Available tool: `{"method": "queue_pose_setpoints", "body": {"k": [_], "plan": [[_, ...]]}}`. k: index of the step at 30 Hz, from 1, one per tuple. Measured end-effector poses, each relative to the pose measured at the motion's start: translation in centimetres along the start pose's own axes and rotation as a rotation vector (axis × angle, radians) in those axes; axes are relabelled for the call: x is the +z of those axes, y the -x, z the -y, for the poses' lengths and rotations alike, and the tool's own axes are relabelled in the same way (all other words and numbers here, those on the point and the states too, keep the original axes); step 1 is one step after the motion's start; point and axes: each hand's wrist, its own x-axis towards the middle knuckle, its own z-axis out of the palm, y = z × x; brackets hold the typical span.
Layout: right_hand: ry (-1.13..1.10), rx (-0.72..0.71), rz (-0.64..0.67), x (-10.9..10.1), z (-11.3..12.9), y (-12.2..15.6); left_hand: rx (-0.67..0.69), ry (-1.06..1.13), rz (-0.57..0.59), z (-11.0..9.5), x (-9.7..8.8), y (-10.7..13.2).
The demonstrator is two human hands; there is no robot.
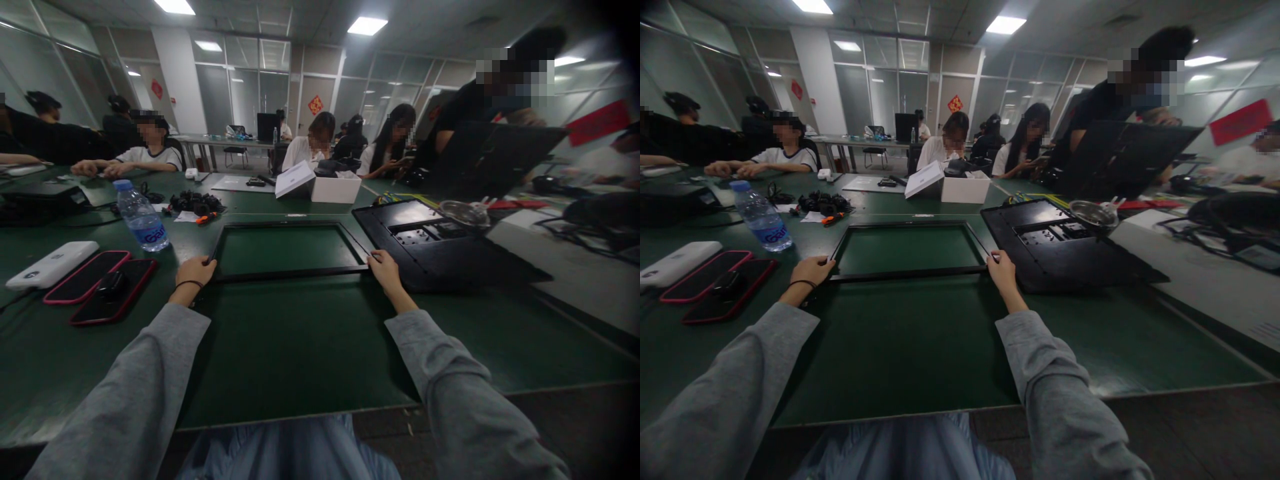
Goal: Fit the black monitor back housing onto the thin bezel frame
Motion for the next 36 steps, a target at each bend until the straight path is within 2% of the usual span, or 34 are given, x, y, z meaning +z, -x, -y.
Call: {"method": "queue_pose_setpoints", "body": {"k": [7, 15, 17, 20, 22, 25, 31, 36], "plan": [[0.023, -0.004, -0.009, 0.2, 0.1, 0.0, -0.019, 0.001, 0.002, -0.4, -0.3, 0.4], [0.007, 0.01, 0.005, 0.4, 0.3, 0.0, -0.057, 0.14, -0.033, -0.4, -0.4, 0.4], [0.026, 0.02, 0.017, 0.3, 0.5, 0.1, -0.029, 0.158, -0.018, -0.3, -0.3, 0.2], [0.049, 0.033, 0.021, 0.2, 0.8, 0.3, 0.092, 0.171, 0.013, 0.0, -0.1, -0.2], [0.046, 0.035, 0.012, 0.1, 0.9, 0.4, 0.134, 0.153, -0.004, 0.2, 0.1, -0.4], [0.028, 0.033, 0.0, 0.1, 0.8, 0.3, 0.108, 0.114, -0.049, 0.4, 0.6, -0.5], [0.007, 0.047, -0.008, 0.2, 0.7, 0.3, 0.093, 0.096, -0.049, 0.8, 1.5, -1.0], [0.01, 0.027, -0.016, 0.2, 0.8, 0.4, 0.141, 0.154, -0.15, 0.0, 1.5, -0.2]]}}
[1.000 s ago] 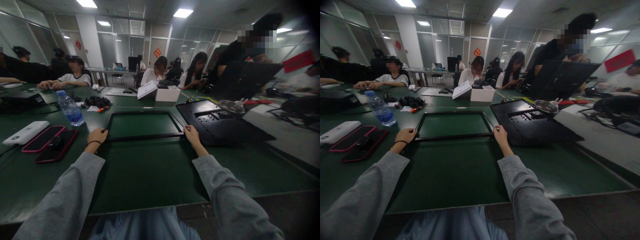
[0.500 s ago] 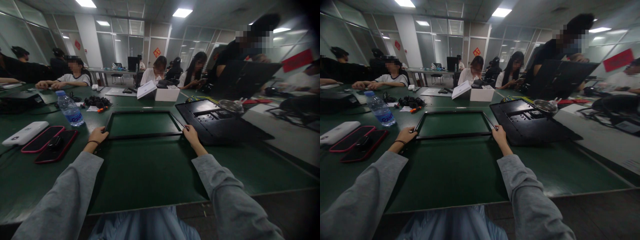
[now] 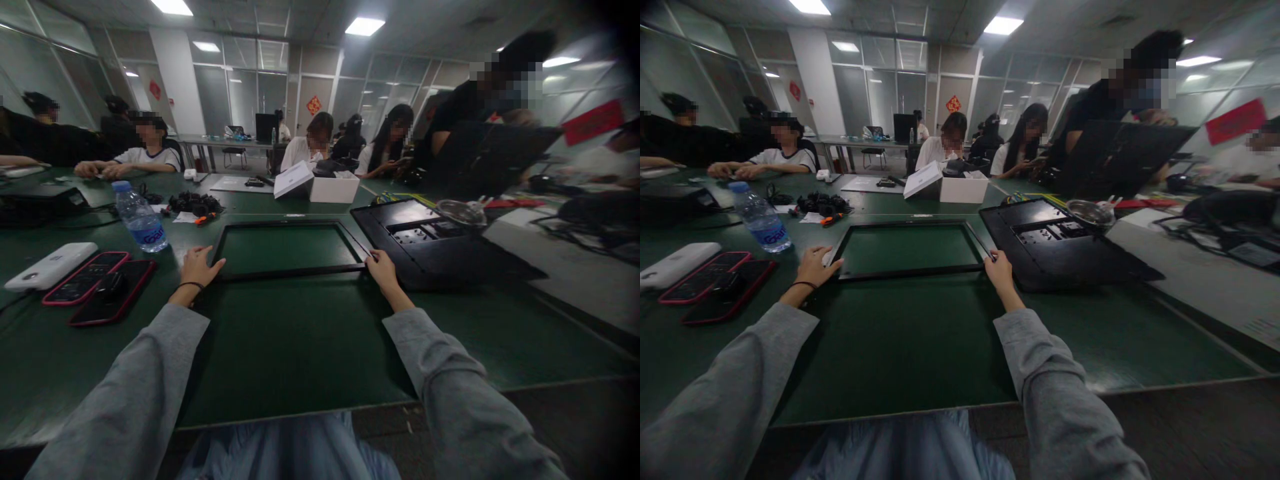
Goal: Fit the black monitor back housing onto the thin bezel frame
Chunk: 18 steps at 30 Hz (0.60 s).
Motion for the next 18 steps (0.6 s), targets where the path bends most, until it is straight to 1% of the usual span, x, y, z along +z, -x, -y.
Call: {"method": "queue_pose_setpoints", "body": {"k": [1, 2, 4, 6, 9, 14, 18], "plan": [[0.002, -0.002, -0.001, 0.0, 0.0, 0.0, 0.04, 0.023, 0.009, -0.5, -0.1, 0.3], [0.004, 0.0, -0.002, 0.0, 0.0, -0.1, 0.095, 0.043, 0.059, -1.0, -0.2, 0.7], [0.006, 0.018, -0.012, -0.1, 0.0, -0.1, 0.212, 0.033, 0.194, -1.9, -0.5, 1.4], [0.007, 0.05, -0.029, -0.1, 0.1, -0.2, 0.285, -0.008, 0.243, -2.6, -0.7, 2.0], [0.008, 0.072, -0.028, -0.2, 0.2, 0.0, 0.298, -0.01, 0.25, -2.8, -0.8, 2.2], [0.04, 0.029, -0.008, -0.2, 0.2, 0.1, 0.287, 0.043, 0.219, -2.3, -0.4, 1.8], [0.179, -0.046, -0.02, -0.3, -0.1, -0.2, 0.292, 0.073, 0.228, -2.4, -0.4, 1.8]]}}
